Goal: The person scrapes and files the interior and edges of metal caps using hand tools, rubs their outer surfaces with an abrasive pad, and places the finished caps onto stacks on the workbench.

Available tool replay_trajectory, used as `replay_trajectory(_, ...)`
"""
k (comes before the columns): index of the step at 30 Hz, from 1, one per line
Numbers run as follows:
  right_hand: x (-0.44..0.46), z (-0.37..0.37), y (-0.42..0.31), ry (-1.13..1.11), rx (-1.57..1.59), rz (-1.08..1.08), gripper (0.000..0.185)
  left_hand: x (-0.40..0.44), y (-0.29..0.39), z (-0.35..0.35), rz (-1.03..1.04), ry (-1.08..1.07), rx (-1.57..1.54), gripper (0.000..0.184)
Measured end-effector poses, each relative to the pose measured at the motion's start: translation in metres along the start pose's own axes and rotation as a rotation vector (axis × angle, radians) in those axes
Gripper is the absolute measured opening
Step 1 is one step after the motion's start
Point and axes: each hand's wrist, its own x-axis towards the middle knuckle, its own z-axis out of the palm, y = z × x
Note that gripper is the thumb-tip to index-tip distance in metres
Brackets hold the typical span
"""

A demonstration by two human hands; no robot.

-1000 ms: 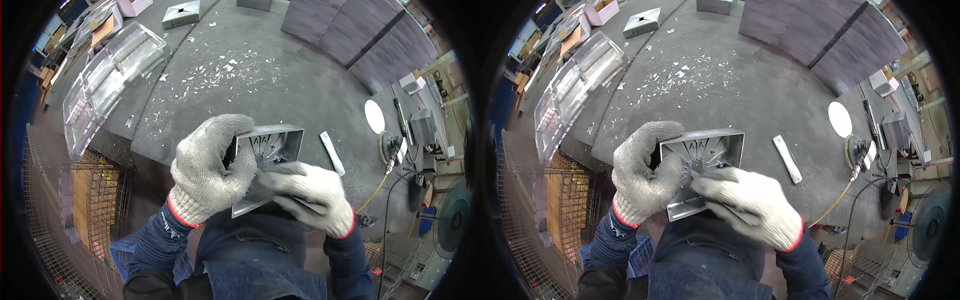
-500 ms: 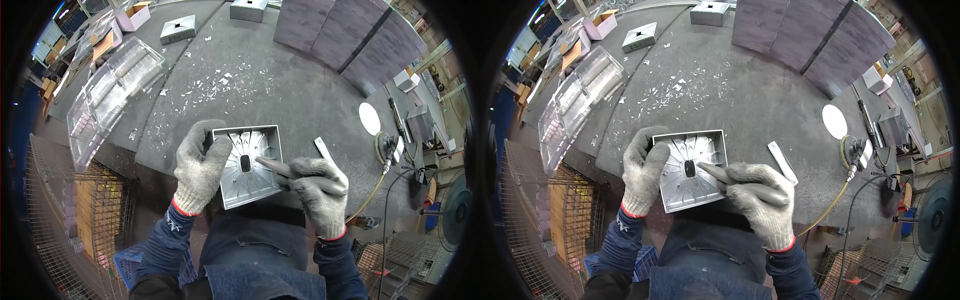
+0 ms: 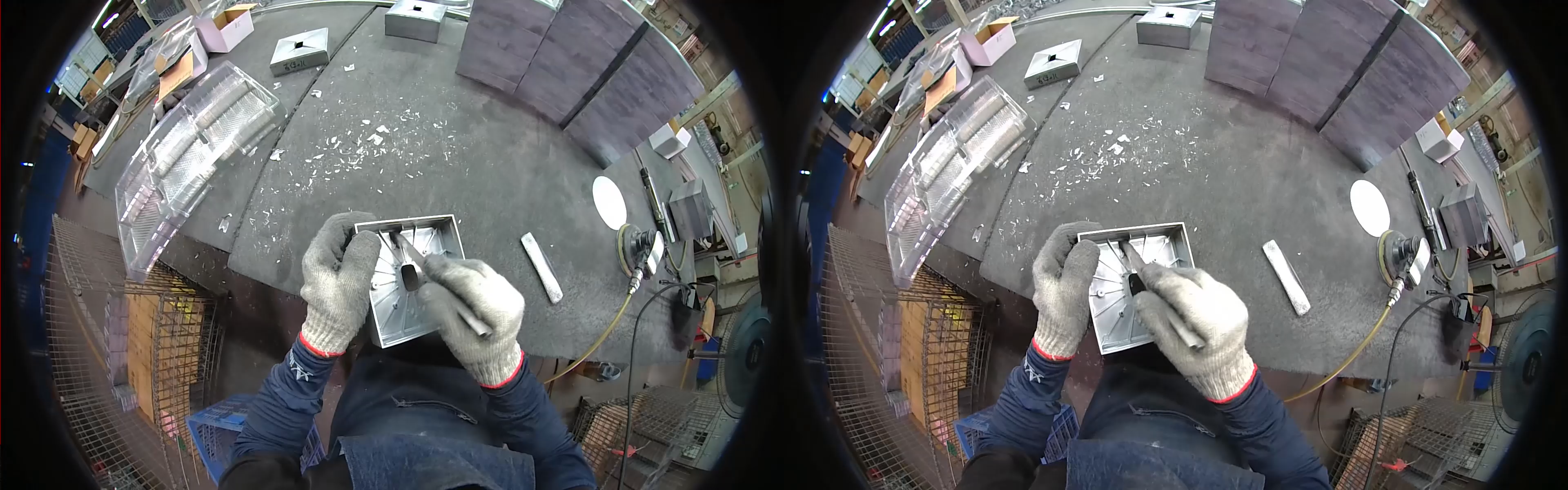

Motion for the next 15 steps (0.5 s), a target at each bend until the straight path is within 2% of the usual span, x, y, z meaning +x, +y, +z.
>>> replay_trajectory(3, -0.004, -0.005, 0.004, 0.037, 0.092, -0.087, 0.029, 0.006, -0.003, 0.001, 0.005, -0.002, -0.001, 0.025)
replay_trajectory(7, 0.005, -0.012, 0.002, 0.047, -0.089, -0.078, 0.026, 0.005, -0.001, 0.004, -0.006, -0.001, -0.043, 0.025)
replay_trajectory(8, 0.0, -0.014, 0.008, 0.014, 0.046, -0.034, 0.026, 0.007, -0.001, 0.004, 0.002, 0.002, -0.043, 0.025)
replay_trajectory(11, -0.004, -0.01, 0.008, 0.069, -0.011, -0.026, 0.024, 0.006, -0.006, 0.003, 0.023, 0.008, 0.0, 0.025)
replay_trajectory(13, -0.004, -0.009, 0.011, 0.071, -0.023, -0.02, 0.022, 0.008, -0.007, 0.002, -0.033, -0.019, -0.034, 0.026)
replay_trajectory(15, -0.007, -0.012, 0.011, 0.05, 0.233, 0.141, 0.022, 0.013, -0.012, 0.0, 0.027, -0.026, 0.012, 0.027)
